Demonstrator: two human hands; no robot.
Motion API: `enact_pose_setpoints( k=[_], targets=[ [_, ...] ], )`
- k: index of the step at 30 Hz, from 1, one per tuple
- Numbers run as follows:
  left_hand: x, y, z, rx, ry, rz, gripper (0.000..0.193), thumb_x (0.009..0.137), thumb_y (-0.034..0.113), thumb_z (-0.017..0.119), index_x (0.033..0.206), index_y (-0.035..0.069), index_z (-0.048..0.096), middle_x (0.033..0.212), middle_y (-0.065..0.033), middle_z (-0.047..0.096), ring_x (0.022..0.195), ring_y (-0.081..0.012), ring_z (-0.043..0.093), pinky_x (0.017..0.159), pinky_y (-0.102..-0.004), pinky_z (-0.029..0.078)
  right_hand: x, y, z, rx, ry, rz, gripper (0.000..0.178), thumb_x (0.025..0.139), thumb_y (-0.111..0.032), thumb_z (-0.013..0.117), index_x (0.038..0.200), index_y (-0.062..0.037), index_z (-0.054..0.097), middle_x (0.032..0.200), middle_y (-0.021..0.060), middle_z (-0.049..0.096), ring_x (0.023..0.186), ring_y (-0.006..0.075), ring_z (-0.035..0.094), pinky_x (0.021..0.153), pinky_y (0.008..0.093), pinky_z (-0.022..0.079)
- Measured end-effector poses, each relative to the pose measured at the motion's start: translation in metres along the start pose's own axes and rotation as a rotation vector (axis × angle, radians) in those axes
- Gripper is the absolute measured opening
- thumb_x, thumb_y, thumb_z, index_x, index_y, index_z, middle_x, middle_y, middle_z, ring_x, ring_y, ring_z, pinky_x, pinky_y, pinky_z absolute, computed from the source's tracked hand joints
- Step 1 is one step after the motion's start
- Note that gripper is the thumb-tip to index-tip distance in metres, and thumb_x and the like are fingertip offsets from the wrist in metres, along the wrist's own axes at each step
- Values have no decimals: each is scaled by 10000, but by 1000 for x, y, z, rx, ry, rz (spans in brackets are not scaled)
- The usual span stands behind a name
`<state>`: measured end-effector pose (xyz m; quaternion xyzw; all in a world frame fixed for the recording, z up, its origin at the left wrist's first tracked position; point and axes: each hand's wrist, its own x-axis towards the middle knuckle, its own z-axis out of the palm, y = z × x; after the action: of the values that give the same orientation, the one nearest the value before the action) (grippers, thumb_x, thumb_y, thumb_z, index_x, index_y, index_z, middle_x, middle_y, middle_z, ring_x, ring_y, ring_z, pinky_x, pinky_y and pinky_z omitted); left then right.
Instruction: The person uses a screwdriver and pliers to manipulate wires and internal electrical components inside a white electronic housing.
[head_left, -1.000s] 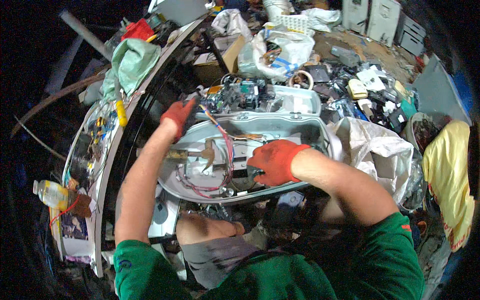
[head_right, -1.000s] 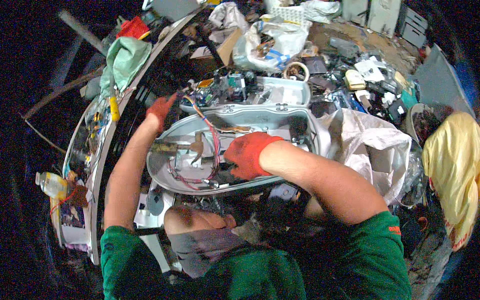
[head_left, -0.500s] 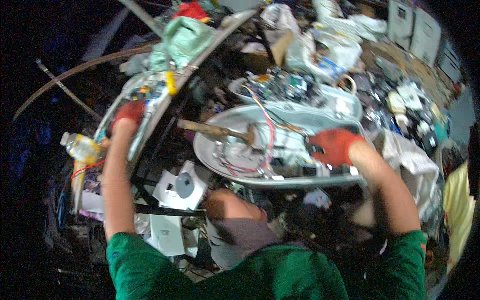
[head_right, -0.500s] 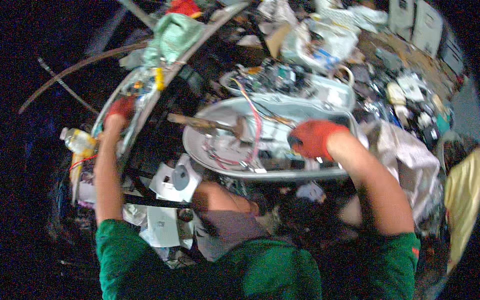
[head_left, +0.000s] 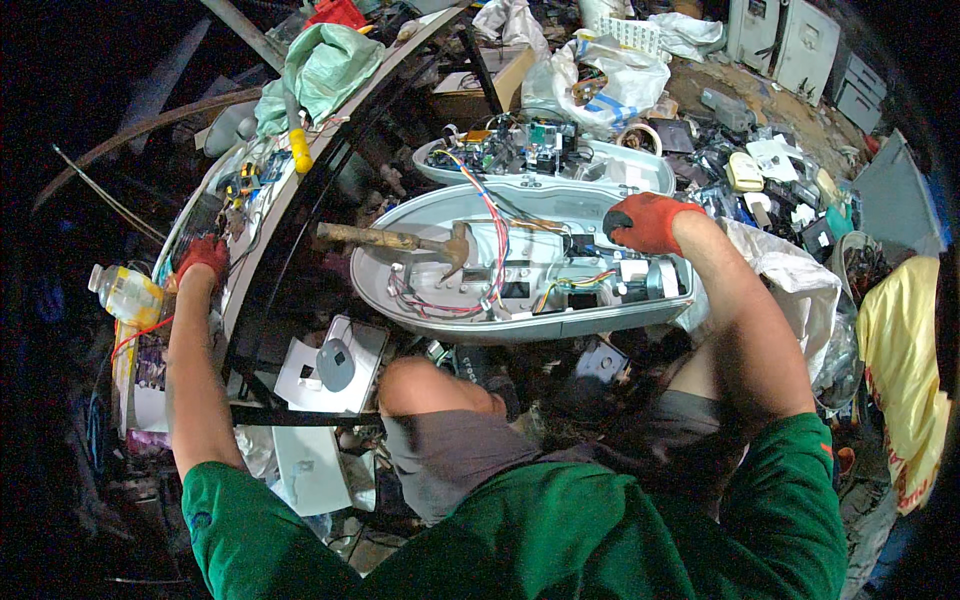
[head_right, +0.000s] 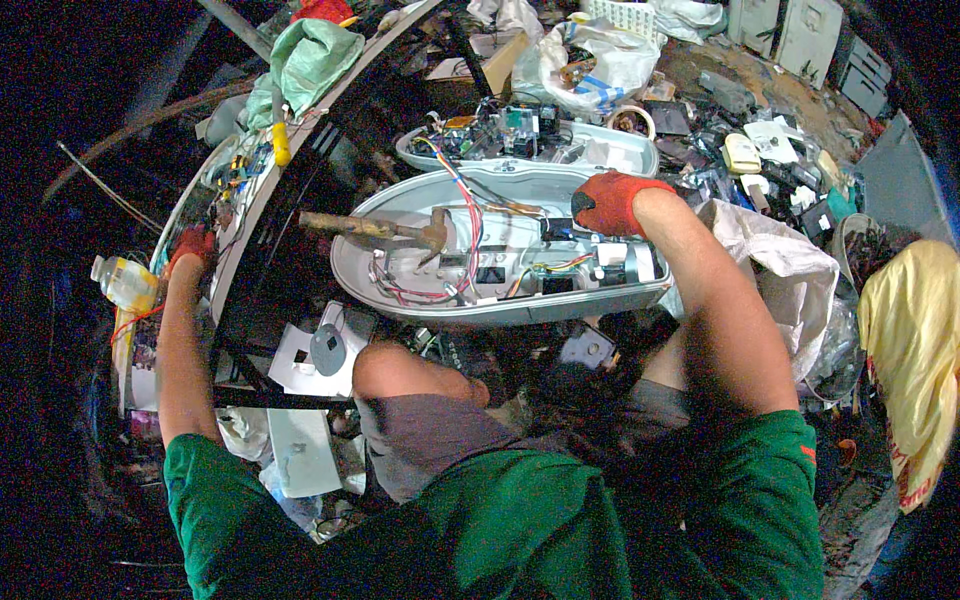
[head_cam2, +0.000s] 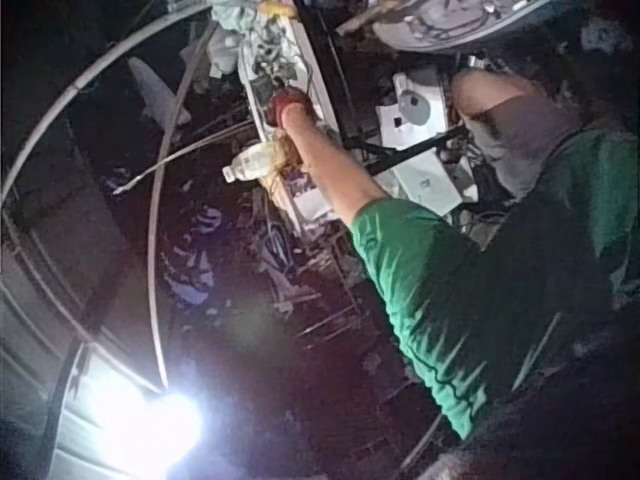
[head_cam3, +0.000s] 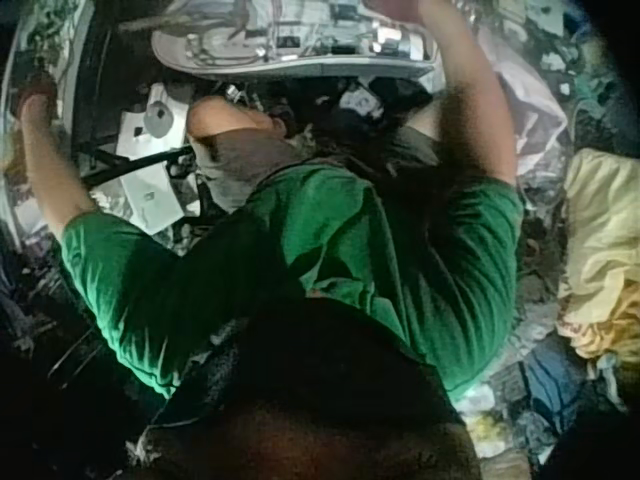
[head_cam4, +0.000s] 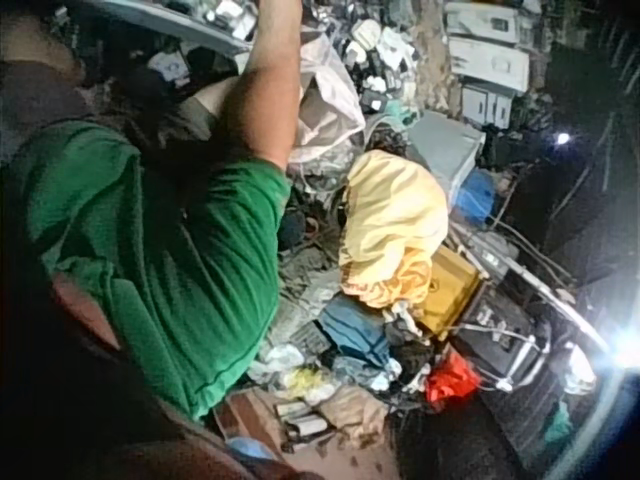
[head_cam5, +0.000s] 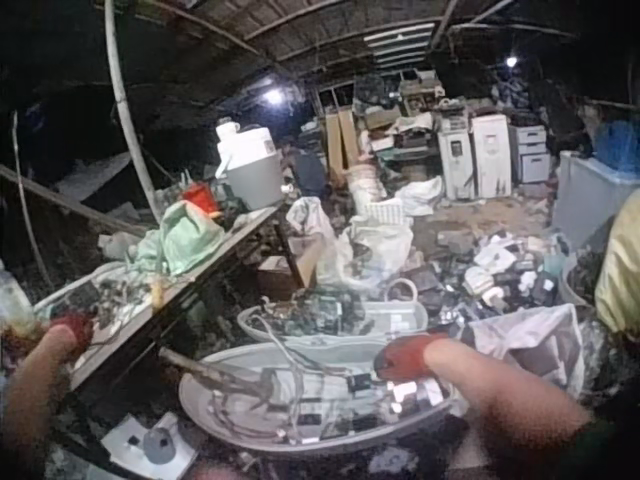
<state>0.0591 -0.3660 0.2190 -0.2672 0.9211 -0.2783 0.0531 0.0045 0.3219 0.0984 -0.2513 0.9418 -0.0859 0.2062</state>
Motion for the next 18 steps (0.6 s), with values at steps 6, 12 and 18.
enact_pose_setpoints(
  k=[6,12,18],
  targets=[
    [-15,-60,-31,-65,-5,-90,634,954,495,361,1462,120,308,1478,-213,340,1366,-357,337,1118,-448,308,-2,-10,-8,31,-26,-72,392,839,-347,535,1148,-128,638,1147,178,638,1092,355,592,965,409,456],
    [-23,-132,-77,147,175,-216,636,945,553,381,1494,264,241,1521,-160,288,1379,-364,318,1106,-477,309,-5,-7,4,161,116,-194,376,843,-317,528,1132,-102,637,1122,185,644,1049,356,606,929,413,467],
    [-72,10,-64,-215,910,30,532,912,369,564,1381,151,440,1356,-210,489,1220,-392,495,1018,-450,409,2,-22,-4,71,-42,-126,442,853,-376,523,1176,-90,620,1205,184,611,1124,365,574,969,423,456]
  ],
)
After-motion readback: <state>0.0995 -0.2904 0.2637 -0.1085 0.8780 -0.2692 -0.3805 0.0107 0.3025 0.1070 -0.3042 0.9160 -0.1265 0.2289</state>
